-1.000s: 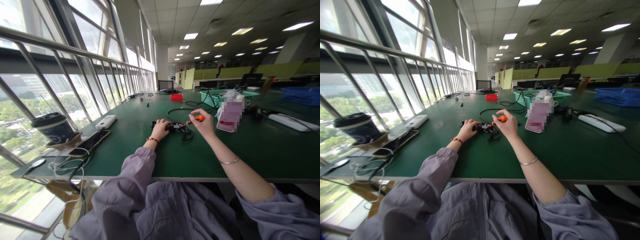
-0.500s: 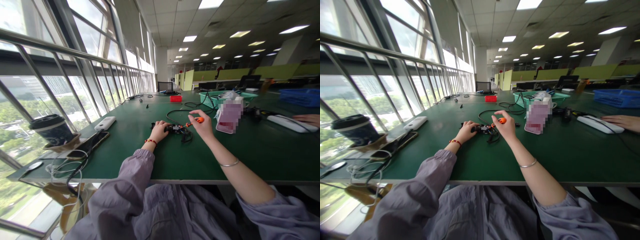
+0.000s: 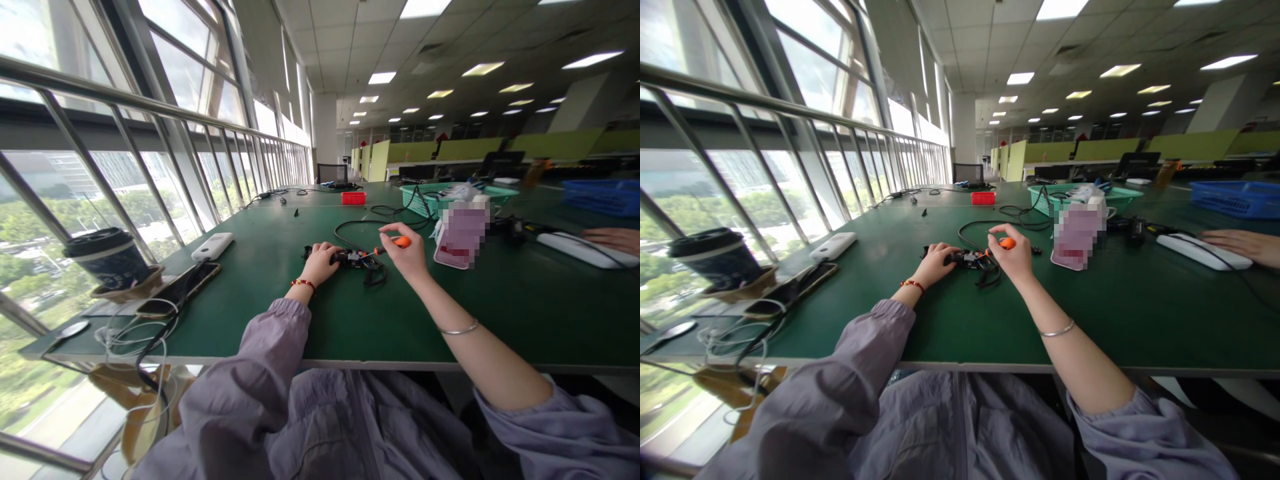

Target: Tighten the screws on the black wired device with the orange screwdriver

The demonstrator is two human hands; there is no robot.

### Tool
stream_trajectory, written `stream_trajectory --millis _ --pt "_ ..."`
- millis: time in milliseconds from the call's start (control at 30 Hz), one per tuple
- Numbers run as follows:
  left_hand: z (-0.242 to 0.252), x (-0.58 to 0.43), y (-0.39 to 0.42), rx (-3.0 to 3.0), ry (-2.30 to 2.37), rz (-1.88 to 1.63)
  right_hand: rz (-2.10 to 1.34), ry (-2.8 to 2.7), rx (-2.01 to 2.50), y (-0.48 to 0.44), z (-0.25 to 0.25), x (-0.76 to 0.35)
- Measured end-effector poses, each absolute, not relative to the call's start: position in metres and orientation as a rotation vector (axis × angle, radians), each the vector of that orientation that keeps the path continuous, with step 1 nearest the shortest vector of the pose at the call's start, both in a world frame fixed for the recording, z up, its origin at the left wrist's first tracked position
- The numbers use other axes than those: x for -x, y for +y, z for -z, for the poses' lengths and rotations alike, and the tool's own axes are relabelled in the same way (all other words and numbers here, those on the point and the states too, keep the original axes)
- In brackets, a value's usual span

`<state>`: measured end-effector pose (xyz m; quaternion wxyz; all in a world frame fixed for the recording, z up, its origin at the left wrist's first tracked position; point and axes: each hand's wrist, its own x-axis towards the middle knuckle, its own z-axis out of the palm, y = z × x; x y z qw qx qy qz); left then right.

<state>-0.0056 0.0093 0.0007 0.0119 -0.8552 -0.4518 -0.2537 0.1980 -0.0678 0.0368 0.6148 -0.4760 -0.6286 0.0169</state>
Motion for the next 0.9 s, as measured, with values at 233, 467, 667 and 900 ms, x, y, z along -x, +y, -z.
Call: stream_trajectory --millis 233,467,667,900 --pt "-0.0007 0.0062 0.0107 2.668 -1.388 0.788 -0.018 -1.409 0.996 -0.0623 -0.0335 -0.1974" --pt "-0.0012 0.0062 0.0103 2.671 -1.377 0.776 -0.060 -1.463 1.104 -0.0639 -0.0359 -0.2002" --pt "-0.0022 0.0066 0.0089 2.678 -1.378 0.739 -0.052 -1.439 1.016 -0.0623 -0.0336 -0.1987" --pt "-0.0038 0.0062 0.0078 2.684 -1.385 0.729 -0.097 -1.441 1.123 -0.0663 -0.0366 -0.2000"
